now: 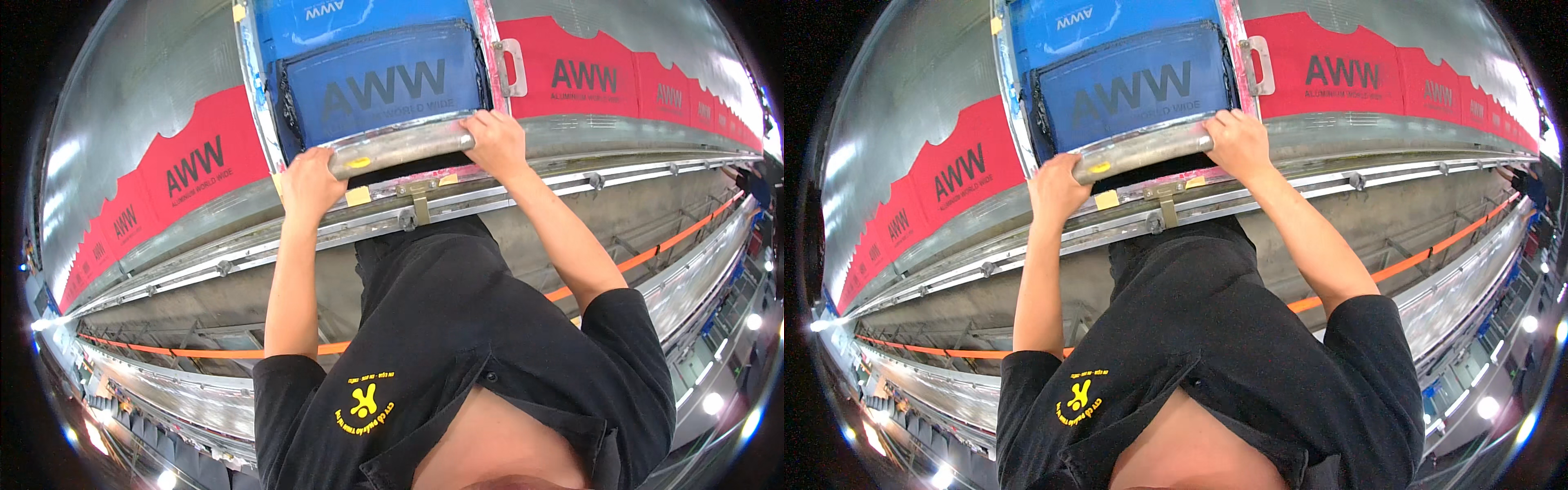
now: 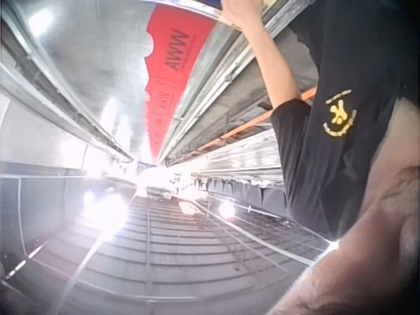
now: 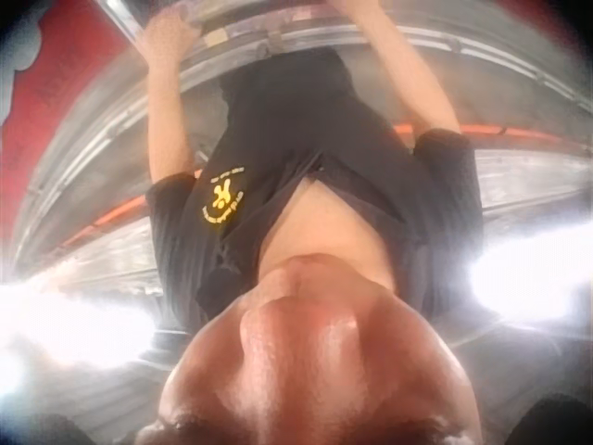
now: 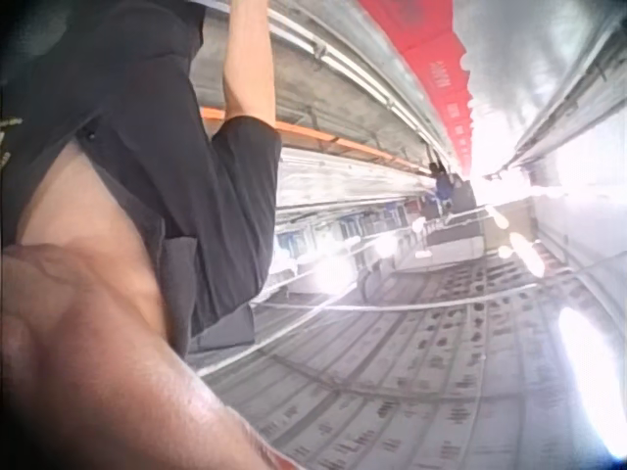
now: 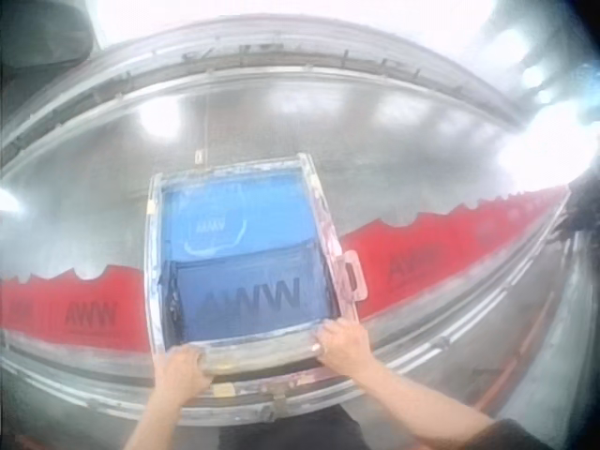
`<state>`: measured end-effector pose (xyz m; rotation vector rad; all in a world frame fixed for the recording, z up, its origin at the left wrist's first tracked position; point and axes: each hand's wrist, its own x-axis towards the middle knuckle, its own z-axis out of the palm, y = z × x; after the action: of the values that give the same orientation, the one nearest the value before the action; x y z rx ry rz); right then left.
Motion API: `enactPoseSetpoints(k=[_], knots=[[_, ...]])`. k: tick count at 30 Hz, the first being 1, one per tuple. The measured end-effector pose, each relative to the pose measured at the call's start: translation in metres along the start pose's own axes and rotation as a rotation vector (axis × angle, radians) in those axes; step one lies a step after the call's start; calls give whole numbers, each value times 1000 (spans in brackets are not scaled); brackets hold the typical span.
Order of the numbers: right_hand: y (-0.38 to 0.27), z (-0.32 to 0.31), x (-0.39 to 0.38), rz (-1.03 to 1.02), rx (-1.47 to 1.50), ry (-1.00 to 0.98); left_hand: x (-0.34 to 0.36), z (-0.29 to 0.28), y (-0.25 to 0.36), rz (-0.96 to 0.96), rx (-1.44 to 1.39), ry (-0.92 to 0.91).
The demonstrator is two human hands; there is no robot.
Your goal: The person repeatedly uses a squeegee to press ink through a screen printing frame onto a surface below. The action is continuous and repetitive, with the squeegee moved back and forth across the screen.
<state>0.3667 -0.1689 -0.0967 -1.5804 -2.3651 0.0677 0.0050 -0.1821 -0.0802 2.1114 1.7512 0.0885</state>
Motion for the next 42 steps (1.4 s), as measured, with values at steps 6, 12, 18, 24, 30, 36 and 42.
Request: enactPoseSetpoints(k=[6,12,18,24,30,36,42], knots=[[8,-40,65,-16,30,-281,55,-75,3,-66,110,-410],[43,-23,195,124,-102,-408,178,-101,-27,-13,140,-290],[64,20,208,127,-249,-300,219,-64,-43,18,175,-116],[38,16,142,112,-159,-258,141,-46,-15,-70,178,-127],[-12,-17,-34,-9,23,60,-38,14,15,-57,-28,-4],[-18,-60,-48,-40,64,-114,-56,-28,42,-40,64,-202],[-5,-40,-7,6,37,-226,-6,-32,55,55,131,-124]])
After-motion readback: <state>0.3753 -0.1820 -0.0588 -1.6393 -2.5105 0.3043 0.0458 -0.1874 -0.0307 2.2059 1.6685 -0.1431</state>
